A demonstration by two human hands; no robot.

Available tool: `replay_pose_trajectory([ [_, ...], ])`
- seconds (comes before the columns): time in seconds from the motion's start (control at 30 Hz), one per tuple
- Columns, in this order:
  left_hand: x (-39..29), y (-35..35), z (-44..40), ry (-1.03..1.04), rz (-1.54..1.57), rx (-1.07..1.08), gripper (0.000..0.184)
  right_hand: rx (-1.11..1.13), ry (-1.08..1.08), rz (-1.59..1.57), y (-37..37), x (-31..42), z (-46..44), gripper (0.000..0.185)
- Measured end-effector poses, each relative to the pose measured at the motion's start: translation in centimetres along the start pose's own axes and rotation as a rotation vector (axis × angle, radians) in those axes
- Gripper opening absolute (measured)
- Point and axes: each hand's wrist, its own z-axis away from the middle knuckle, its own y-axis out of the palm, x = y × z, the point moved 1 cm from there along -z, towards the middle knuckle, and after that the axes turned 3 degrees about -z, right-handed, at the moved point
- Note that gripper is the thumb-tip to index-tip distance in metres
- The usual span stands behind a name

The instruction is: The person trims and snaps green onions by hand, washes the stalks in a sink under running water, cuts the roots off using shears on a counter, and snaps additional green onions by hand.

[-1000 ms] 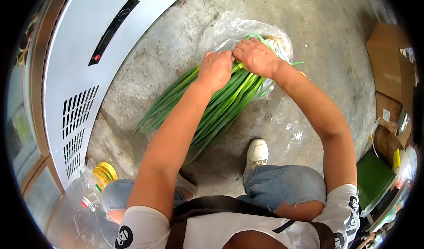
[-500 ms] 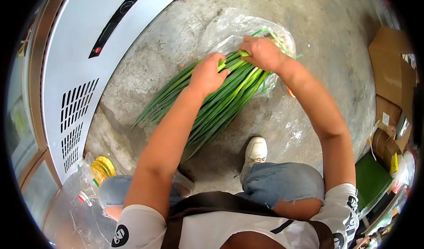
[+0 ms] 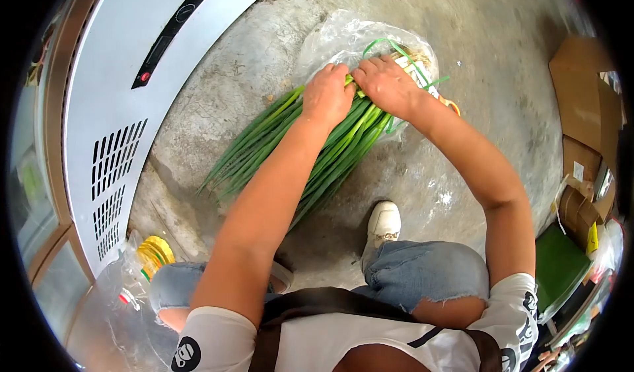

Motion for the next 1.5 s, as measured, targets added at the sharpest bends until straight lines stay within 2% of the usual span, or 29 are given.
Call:
replay_pose_trajectory([
  [0.07, 1.2, -0.3, -0.3, -0.207, -0.027, -0.093, 0.019, 0.078, 0.049, 0.079, 0.1, 0.7, 0.0, 0.01],
  [0.1, 3.2, -0.6, -0.6, -0.216, -0.053, -0.136, 0.02, 0.078, 0.044, 0.08, 0.0, 1.1, 0.2, 0.01],
  [0.17, 4.2, -1.7, -0.6, -0.217, -0.022, -0.016, 0.019, -0.045, 0.078, -0.102, -0.5, 1.3, 0.7, 0.011],
  [0.2, 4.3, -1.8, 0.0, -0.223, -0.027, -0.011, 0.019, -0.036, 0.085, -0.136, -0.5, 1.0, 0.4, 0.013],
  [0.27, 4.0, -1.6, 0.9, -0.12, 0.369, 0.3, 0.019, -0.04, 0.053, -0.145, -0.3, 0.2, 0.1, 0.014],
  [0.37, 3.4, -2.1, 1.6, -0.184, 0.449, 0.404, 0.018, -0.033, 0.013, -0.105, -0.4, -0.4, 0.0, 0.019],
  [0.4, 3.2, -2.5, 1.5, -0.1, 0.35, 0.405, 0.016, -0.056, 0.007, -0.072, -0.5, -0.2, 0.0, 0.018],
  [0.5, 2.7, -2.1, 1.6, -0.002, 0.312, 0.384, 0.015, -0.109, -0.035, -0.056, 0.0, 1.6, -0.2, 0.016],
  [0.7, 1.5, -1.8, 3.0, 0.046, 0.088, 0.256, 0.014, -0.064, -0.103, -0.06, 0.4, 2.9, -0.1, 0.014],
  [0.77, 1.1, -1.5, 2.3, 0.04, 0.077, 0.17, 0.014, -0.096, 0.036, -0.079, 0.0, 2.3, -0.6, 0.012],
  [0.83, 0.5, -1.9, 1.5, 0.023, 0.133, 0.018, 0.013, -0.146, 0.083, -0.18, -0.9, 1.7, -1.2, 0.009],
  [0.9, 0.0, -2.3, 1.1, 0.047, 0.152, -0.03, 0.014, -0.026, 0.42, -0.341, -1.3, 1.1, -2.1, 0.021],
  [0.97, 0.1, -2.9, 1.2, -0.117, 0.297, -0.105, 0.014, -0.03, 0.805, -0.419, -1.6, -3.3, -1.6, 0.025],
  [1.03, 1.4, -2.6, 1.8, -0.061, 0.274, -0.111, 0.016, -0.056, 0.772, -0.351, -2.7, -5.4, -0.8, 0.025],
  [1.1, 1.6, -2.1, 2.2, -0.103, 0.264, 0.085, 0.016, -0.016, 0.551, -0.468, -3.4, -4.3, -0.2, 0.022],
  [1.13, 1.3, -1.8, 2.2, -0.097, 0.226, 0.092, 0.019, 0.065, 0.425, -0.472, -2.6, -3.8, 0.0, 0.017],
  [1.17, 1.2, -1.4, 2.0, -0.097, 0.228, 0.09, 0.019, 0.065, 0.425, -0.47, -1.6, -3.7, 0.2, 0.017],
  [1.23, 1.1, -0.6, 1.6, -0.025, 0.108, -0.039, 0.025, 0.082, 0.221, -0.401, -0.6, -3.1, 0.5, 0.021],
  [1.3, 0.5, -0.4, 1.0, -0.077, 0.098, -0.044, 0.022, 0.065, 0.22, -0.394, -0.7, -3.3, 0.9, 0.021],
  [1.37, -0.7, -1.1, 0.5, -0.2, 0.163, 0.189, 0.02, 0.026, 0.224, -0.393, -1.0, -3.2, 1.3, 0.022],
  [1.5, -1.1, 0.0, 0.1, -0.107, 0.244, 0.183, 0.022, 0.071, 0.131, -0.283, -0.2, -3.8, 1.9, 0.018],
])
